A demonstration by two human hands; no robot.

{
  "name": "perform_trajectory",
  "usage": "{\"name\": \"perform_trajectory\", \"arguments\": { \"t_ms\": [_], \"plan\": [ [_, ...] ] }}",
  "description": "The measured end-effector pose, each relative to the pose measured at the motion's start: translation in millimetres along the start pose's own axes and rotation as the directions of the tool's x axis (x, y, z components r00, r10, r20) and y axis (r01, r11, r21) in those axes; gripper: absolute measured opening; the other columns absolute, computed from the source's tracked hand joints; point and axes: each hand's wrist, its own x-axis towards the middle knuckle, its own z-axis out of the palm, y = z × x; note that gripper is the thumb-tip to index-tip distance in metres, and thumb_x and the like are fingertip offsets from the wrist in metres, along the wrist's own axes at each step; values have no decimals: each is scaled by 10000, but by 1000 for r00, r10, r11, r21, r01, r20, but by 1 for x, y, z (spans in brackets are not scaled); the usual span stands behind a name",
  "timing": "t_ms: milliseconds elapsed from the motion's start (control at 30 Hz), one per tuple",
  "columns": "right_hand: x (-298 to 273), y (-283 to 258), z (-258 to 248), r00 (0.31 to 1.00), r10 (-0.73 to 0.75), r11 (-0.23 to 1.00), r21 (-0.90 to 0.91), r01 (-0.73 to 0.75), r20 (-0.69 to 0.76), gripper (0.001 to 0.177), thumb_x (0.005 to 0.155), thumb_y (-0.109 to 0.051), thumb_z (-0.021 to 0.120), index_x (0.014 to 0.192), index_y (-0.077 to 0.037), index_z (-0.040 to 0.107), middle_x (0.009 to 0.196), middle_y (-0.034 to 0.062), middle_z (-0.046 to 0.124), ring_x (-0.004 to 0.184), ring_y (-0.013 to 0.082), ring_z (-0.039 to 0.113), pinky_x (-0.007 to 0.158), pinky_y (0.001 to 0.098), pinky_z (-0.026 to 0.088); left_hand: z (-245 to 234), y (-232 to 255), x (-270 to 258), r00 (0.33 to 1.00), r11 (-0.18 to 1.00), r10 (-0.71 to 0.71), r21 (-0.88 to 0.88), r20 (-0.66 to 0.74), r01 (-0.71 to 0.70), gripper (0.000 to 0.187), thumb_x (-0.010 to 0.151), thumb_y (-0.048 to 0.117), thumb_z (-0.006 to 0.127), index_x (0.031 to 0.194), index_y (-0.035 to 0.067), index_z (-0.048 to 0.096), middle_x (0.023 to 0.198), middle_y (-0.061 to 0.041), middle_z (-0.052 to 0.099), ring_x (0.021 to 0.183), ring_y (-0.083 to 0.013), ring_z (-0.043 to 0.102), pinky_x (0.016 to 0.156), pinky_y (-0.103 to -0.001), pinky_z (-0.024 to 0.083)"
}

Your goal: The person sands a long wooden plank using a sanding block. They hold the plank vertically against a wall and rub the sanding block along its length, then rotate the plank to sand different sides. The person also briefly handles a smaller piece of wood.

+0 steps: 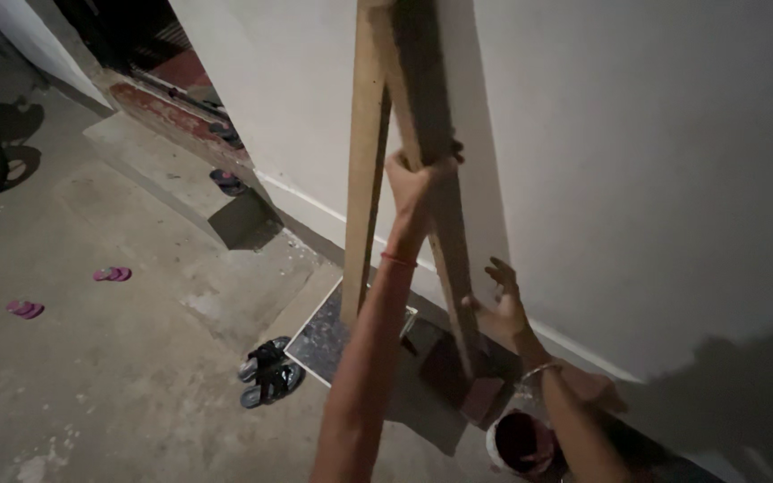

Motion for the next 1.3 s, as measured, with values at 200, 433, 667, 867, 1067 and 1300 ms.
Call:
{"name": "perform_trajectory", "arguments": {
  "t_ms": [200,433,667,867,1067,1300],
  "plan": [
    [-26,-60,-24,993,-115,958,-264,112,4,1071,555,-300,983,1420,-63,396,1324,183,603,1227,328,608,1070,432,508,13,34,-2,998,969,-56,-240,-13,52,430,673,58,719,1076,-85,680,914,-183,726,771,-270,725,724,-415,615],
    [-44,-54,-59,951,-281,922,-313,229,-132,924,661,-139,922,1402,-16,384,1269,242,576,1175,402,620,969,451,558,27,23,6,996,965,-62,-258,-61,45,390,733,127,710,1043,-104,659,904,-201,703,764,-281,721,665,-453,625],
    [-43,-50,-104,976,-219,949,-236,208,-19,822,691,-96,849,1353,-67,363,1094,141,642,1020,314,687,872,392,600,30,3,30,881,894,-309,-426,-359,140,256,732,98,649,915,-76,694,824,-180,707,705,-304,691,642,-402,550],
    [-37,-45,-140,974,-221,927,-299,225,49,625,686,-38,832,1228,-79,524,1169,141,693,1094,266,675,993,387,550,18,0,38,638,825,-548,-475,-541,306,192,732,89,701,862,-37,636,781,-115,642,691,-255,632,638,-414,513],
    [-45,-63,-169,983,74,924,-382,-5,166,564,705,-112,835,1214,-123,594,1066,136,750,1011,291,746,967,423,612,-10,-53,41,556,760,-643,-531,-527,375,346,677,101,806,929,-57,629,818,-98,576,682,-227,554,654,-378,513],
    [-70,-72,-165,970,161,930,-358,-87,180,860,727,-346,837,1487,-157,483,1371,156,619,1229,317,593,1003,567,444,-29,-61,21,688,741,-663,-393,-297,544,520,739,246,838,1124,-34,630,855,-80,432,717,-206,449,675,-373,441]
  ]
}}
